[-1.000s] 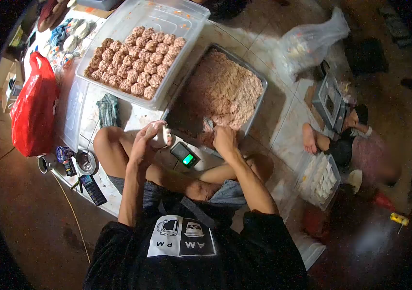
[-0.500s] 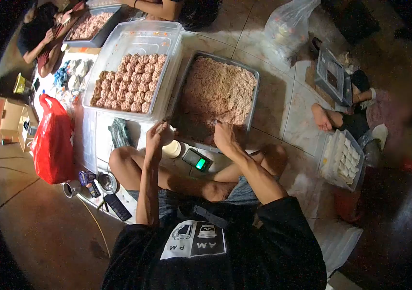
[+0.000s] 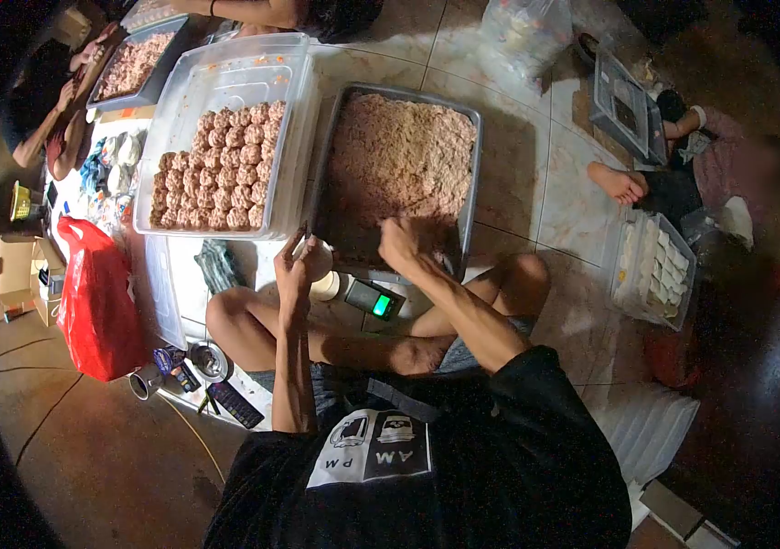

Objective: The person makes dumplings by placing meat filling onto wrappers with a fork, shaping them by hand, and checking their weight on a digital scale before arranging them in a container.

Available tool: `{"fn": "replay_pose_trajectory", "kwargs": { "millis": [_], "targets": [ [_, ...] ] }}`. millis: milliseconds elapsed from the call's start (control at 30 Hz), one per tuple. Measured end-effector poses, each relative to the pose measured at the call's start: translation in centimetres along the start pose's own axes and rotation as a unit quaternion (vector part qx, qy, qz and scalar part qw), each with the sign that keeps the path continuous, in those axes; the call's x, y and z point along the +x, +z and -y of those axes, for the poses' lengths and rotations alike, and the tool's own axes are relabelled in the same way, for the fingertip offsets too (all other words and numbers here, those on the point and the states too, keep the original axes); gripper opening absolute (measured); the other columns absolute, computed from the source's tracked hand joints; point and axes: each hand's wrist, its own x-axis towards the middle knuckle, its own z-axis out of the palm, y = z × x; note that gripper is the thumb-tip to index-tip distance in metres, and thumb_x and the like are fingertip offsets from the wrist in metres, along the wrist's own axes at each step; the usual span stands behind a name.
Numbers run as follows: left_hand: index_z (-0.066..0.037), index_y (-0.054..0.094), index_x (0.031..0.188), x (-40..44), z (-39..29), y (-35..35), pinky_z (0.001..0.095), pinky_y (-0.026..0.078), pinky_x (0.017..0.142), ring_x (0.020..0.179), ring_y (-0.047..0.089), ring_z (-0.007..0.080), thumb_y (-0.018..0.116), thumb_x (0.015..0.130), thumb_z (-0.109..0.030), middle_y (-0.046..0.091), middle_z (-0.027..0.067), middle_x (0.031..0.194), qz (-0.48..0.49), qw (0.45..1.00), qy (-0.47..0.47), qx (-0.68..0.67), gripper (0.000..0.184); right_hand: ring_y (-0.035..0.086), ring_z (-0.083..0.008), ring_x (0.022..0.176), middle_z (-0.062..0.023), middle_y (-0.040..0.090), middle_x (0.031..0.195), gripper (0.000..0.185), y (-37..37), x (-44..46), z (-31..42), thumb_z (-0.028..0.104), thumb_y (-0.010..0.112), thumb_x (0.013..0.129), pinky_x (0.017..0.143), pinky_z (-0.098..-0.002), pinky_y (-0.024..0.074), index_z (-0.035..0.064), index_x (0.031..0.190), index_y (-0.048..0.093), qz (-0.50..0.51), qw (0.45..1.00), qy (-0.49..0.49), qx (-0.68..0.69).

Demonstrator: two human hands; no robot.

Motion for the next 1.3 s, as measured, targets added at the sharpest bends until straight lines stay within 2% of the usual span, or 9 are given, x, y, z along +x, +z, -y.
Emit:
{"fn": "replay_pose_trajectory", "kwargs": {
  "millis": [33,100,167,267,500,633,933,1133,1300],
  "targets": [
    [0.01,0.058,0.146,0.1,0.0,0.0,0.0311,0.056,0.086,0.096,0.067,0.0167,0.07,0.103,-0.017,0.074,0.0147,0.114,0.002,1.0,-0.003,0.001,0.052,0.07,-0.0459,0.086,-0.0306,0.07,0.09,0.012,4.8,1.3,-0.5,0.009,0.064,0.086,0.072,-0.0575,0.0531,-0.0001,0.083,0.072,-0.109,0.992,-0.057,0.036],
    [0.01,0.058,0.146,0.2,0.5,-0.3,0.0319,0.056,0.087,0.096,0.067,0.0169,0.07,0.103,-0.018,0.074,0.015,0.114,-0.001,1.0,-0.008,0.0,0.053,0.07,-0.0478,0.092,-0.031,0.071,0.096,0.014,2.0,1.3,6.1,0.006,0.065,0.084,0.077,-0.0579,0.0547,-0.0009,0.092,0.075,-0.053,0.976,0.127,0.171],
    [0.01,0.057,0.147,0.9,2.4,-1.3,0.0324,0.058,0.088,0.097,0.07,0.0196,0.066,0.105,-0.024,0.074,0.0195,0.118,-0.017,0.999,-0.019,-0.045,0.055,0.066,-0.0505,0.104,-0.0297,0.072,0.106,0.024,4.2,3.3,4.4,0.015,0.065,0.089,0.09,-0.0575,0.0517,-0.0065,0.1,0.068,0.007,0.998,0.033,0.05],
    [0.009,0.058,0.143,-1.3,0.1,-0.4,0.039,0.061,0.092,0.1,0.075,0.0292,0.059,0.107,-0.028,0.072,0.0238,0.122,-0.003,0.974,-0.053,-0.221,0.052,0.067,-0.0504,0.092,-0.0277,0.073,0.1,0.018,-0.7,0.1,4.7,0.016,0.065,0.097,0.081,-0.0594,0.0519,-0.0008,0.093,0.071,-0.139,0.98,-0.1,0.1],
    [0.005,0.06,0.13,-4.3,-4.2,1.0,0.0461,0.061,0.097,0.106,0.074,0.0343,0.06,0.105,-0.042,0.073,0.0221,0.116,-0.044,0.89,-0.037,-0.453,0.053,0.076,-0.0329,0.08,-0.0205,0.075,0.084,0.023,-15.5,-7.3,8.4,0.021,0.071,0.099,0.075,-0.0418,0.0573,0.001,0.108,0.078,-0.021,0.975,-0.182,0.126],
    [0.01,0.058,0.134,-5.8,-6.0,3.7,0.0548,0.053,0.108,0.116,0.069,0.0418,0.045,0.101,-0.07,0.069,0.0274,0.127,0.058,0.858,-0.115,-0.498,0.088,0.076,-0.0186,0.076,-0.0182,0.074,0.079,0.021,-15.3,-10.9,10.3,0.018,0.07,0.101,0.071,-0.0325,0.0564,-0.0005,0.109,0.077,0.034,0.968,-0.191,0.16],
    [0.013,0.06,0.122,-7.8,-4.8,5.1,0.0568,0.056,0.102,0.105,0.071,0.0453,0.043,0.098,-0.073,0.07,0.0296,0.109,-0.024,0.827,-0.112,-0.55,0.091,0.074,-0.0426,0.086,-0.0248,0.074,0.094,0.021,-13.6,-12.9,9.5,0.019,0.069,0.098,0.077,-0.0468,0.0569,0.0009,0.105,0.078,0.002,0.985,-0.163,0.062],
    [0.017,0.051,0.128,-7.7,-5.2,3.6,0.0581,0.055,0.105,0.113,0.067,0.0484,0.042,0.102,-0.062,0.065,0.0346,0.121,-0.062,0.787,-0.083,-0.608,0.083,0.072,-0.0458,0.088,-0.0251,0.074,0.095,0.024,-17.3,-15.8,11.2,0.014,0.066,0.099,0.079,-0.0499,0.0561,0.0042,0.119,0.074,-0.033,0.989,-0.143,-0.015],
    [0.011,0.06,0.119,-7.8,-5.5,3.9,0.0539,0.059,0.098,0.107,0.072,0.0426,0.037,0.102,-0.066,0.071,0.0268,0.109,-0.029,0.817,-0.142,-0.558,0.081,0.075,-0.0407,0.099,-0.0215,0.076,0.109,0.021,-14.4,-14.7,11.2,0.01,0.068,0.098,0.083,-0.0448,0.0587,0.0021,0.116,0.075,-0.063,0.966,-0.226,0.113]
  ]
}}
